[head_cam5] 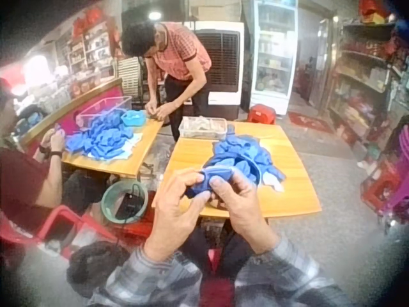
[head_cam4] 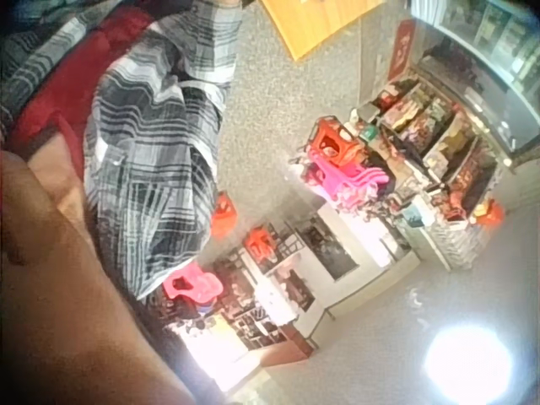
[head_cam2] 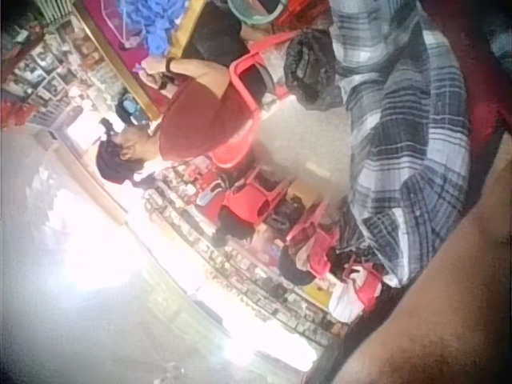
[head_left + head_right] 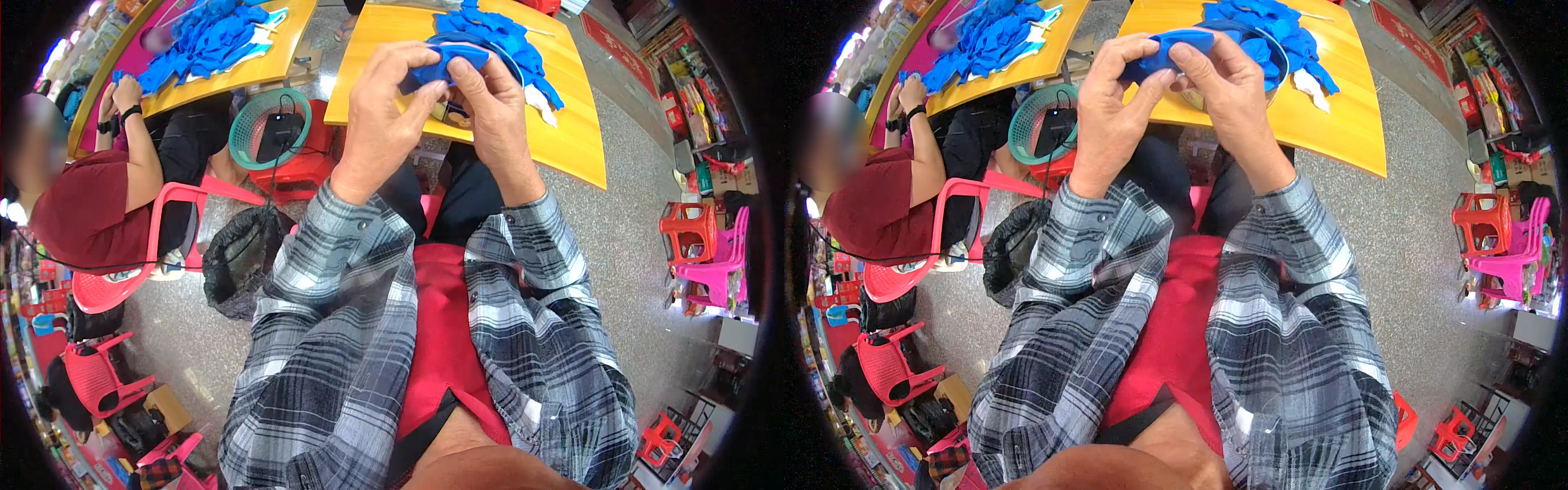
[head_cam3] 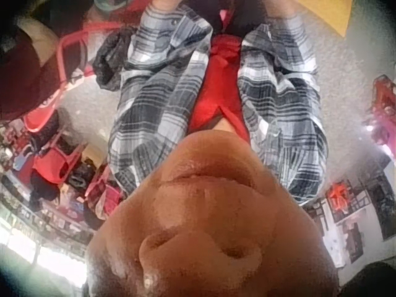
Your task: Assembling shoe components by inserting filler material into blue fabric pouches.
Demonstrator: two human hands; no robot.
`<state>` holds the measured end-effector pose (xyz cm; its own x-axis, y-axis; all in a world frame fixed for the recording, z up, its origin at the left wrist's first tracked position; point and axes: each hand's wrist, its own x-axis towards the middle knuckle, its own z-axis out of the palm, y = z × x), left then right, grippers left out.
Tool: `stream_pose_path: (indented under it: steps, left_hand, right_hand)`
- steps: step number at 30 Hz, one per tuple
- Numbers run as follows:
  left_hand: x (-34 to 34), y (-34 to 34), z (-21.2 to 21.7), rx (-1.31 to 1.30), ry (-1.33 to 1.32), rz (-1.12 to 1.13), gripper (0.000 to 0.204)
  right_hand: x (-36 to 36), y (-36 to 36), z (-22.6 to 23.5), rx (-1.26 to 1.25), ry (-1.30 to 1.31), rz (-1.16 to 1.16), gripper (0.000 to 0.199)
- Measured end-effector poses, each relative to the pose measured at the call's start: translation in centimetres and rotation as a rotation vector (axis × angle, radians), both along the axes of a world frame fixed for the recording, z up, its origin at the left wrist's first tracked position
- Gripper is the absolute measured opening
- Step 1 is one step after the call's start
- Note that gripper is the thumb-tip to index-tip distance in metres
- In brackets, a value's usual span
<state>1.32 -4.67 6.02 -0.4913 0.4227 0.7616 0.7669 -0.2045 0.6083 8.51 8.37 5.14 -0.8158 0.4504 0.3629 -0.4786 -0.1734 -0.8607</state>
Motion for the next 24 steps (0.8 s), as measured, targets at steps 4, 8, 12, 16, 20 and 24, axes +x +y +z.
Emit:
stream_pose_path:
  steps: [4,8,12,16,20,24]
  left_hand:
    - [-0.4,0.7,-0.9,0.053,-0.021,0.050,0.026]
    - [-0.2,0.5,-1.0,0.038,-0.008,0.096,0.024]
    - [0.6,1.0,-2.1,0.129,-0.394,-0.052,0.023]
    - [1.8,1.1,-2.1,0.145,-0.434,-0.075,0.025]
    - [1.6,1.5,-2.4,0.027,-0.178,-0.058,0.028]
    - [2.1,1.3,-2.3,-0.061,0.096,0.099,0.029]
  right_hand:
    - [0.2,1.1,0.2,0.115,-0.063,-0.030,0.018]
    - [0.3,0.6,0.7,0.033,-0.068,-0.068,0.018]
    - [0.3,-0.4,-0.9,-0.086,-0.014,0.033,0.031]
    - [0.5,-0.9,-1.4,-0.178,0.038,0.042,0.037]
    - [0.4,-1.1,-0.9,-0.175,0.061,0.003,0.036]
    - [-0.2,-1.9,-1.6,-0.037,-0.068,-0.231,0.042]
